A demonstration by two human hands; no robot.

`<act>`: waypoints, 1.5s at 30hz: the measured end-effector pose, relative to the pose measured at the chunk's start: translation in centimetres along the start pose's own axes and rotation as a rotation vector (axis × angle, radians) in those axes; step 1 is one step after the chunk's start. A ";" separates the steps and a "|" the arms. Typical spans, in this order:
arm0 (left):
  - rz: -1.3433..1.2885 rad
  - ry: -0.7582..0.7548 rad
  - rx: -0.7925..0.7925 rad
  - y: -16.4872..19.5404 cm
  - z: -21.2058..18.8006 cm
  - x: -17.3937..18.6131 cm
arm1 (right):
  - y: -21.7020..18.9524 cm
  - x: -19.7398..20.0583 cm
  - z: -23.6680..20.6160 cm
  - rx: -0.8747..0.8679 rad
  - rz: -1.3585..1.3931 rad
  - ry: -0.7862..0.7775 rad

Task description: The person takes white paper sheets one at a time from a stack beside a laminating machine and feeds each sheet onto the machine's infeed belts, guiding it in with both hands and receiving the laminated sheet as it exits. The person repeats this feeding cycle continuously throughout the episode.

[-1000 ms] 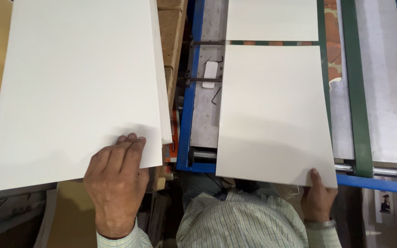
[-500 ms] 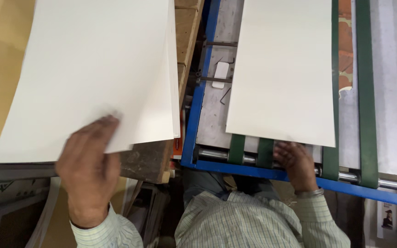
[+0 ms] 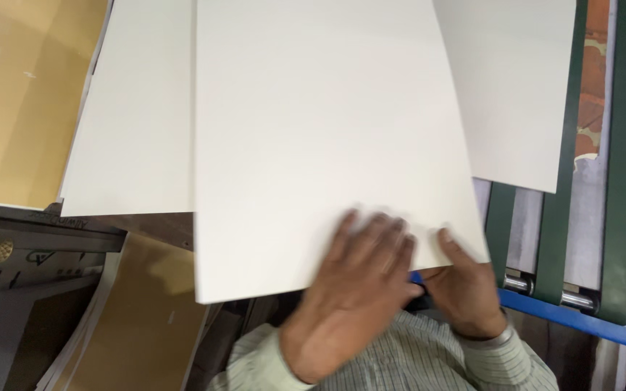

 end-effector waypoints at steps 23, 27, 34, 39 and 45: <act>0.369 0.229 0.220 -9.8 -6.1 7.5 | 4.6 25.0 -9.4 0.273 -0.096 0.852; 0.349 0.219 0.231 -10.3 -6.5 7.2 | 5.2 23.9 -9.4 0.298 -0.068 0.808; 0.338 0.185 0.281 -10.8 -6.9 6.8 | 0.8 22.6 -3.6 0.313 -0.047 0.877; 0.305 0.152 0.283 -10.8 -6.7 6.3 | -2.0 19.5 1.2 0.347 -0.054 0.603; 0.196 0.258 0.256 -12.9 -9.1 10.2 | 0.7 17.7 3.2 0.042 -0.092 0.406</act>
Point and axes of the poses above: each hand's wrist, its own z-axis towards the middle knuckle, its own x-axis out of the back of the hand, y = z × x, the point moved 8 cm from there along z, towards the middle knuckle, and after that the axes turned 11 degrees about -x, right-handed, at the moved point
